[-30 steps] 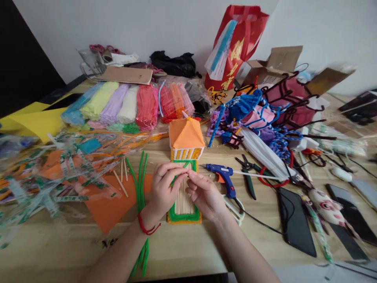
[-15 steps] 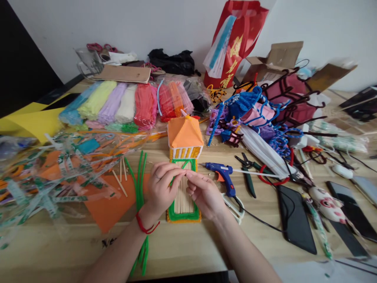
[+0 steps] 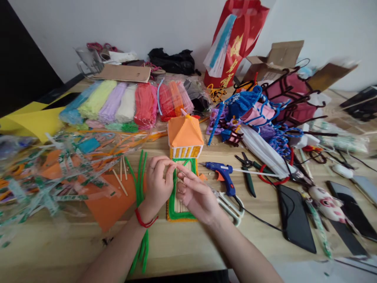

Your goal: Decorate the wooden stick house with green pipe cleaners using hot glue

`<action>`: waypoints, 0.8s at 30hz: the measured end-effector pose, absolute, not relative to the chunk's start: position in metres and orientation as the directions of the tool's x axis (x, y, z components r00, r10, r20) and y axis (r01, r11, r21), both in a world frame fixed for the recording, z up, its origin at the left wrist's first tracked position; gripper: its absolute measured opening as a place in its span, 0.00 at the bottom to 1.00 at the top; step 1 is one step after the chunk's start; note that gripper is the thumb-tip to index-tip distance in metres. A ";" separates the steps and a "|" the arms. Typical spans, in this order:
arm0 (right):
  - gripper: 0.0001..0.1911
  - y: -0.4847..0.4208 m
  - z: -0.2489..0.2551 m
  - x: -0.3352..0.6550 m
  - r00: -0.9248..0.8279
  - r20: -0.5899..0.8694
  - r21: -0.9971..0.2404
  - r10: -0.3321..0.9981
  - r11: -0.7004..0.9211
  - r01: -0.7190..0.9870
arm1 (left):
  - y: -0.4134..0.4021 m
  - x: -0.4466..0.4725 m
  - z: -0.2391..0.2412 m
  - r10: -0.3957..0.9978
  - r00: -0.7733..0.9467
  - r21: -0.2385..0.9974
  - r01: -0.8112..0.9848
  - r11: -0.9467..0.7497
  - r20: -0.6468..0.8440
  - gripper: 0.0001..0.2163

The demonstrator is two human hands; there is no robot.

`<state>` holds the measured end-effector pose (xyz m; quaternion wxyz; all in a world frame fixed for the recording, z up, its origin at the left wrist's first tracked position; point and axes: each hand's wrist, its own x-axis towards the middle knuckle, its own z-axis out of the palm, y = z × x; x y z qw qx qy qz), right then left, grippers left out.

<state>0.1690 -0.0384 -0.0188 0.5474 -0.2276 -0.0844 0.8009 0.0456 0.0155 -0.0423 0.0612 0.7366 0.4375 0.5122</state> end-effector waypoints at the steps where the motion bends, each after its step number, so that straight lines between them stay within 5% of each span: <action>1: 0.21 -0.040 -0.018 0.167 -0.319 -0.247 -0.356 0.915 -0.392 -0.849 | 0.016 0.045 -0.043 0.704 0.088 0.533 0.588 -0.608 0.705 0.03; 7: 0.29 -0.049 -0.014 0.156 -0.389 -0.161 -0.236 0.907 -0.418 -0.877 | 0.018 0.042 -0.047 0.672 0.032 0.516 0.613 -0.598 0.740 0.02; 13: 0.35 -0.052 -0.012 0.152 -0.381 -0.135 -0.223 0.915 -0.403 -0.888 | 0.011 0.045 -0.045 0.727 -0.027 0.642 0.493 -0.587 0.686 0.02; 15: 0.34 -0.051 -0.012 0.153 -0.364 -0.132 -0.229 0.922 -0.386 -0.894 | 0.010 0.048 -0.043 0.830 -0.051 0.793 0.335 -0.510 0.555 0.04; 18: 0.29 -0.049 -0.014 0.156 -0.321 -0.147 -0.277 0.936 -0.350 -0.895 | 0.011 0.051 -0.042 0.985 -0.038 0.980 -0.099 -0.172 0.169 0.09; 21: 0.21 -0.045 -0.016 0.161 -0.247 -0.148 -0.347 0.958 -0.285 -0.893 | 0.016 0.050 -0.040 0.985 0.110 0.874 -0.456 0.169 -0.133 0.12; 24: 0.11 -0.042 -0.015 0.169 -0.176 -0.138 -0.358 0.975 -0.215 -0.908 | 0.021 0.047 -0.039 0.960 0.177 0.767 -0.577 0.281 -0.219 0.10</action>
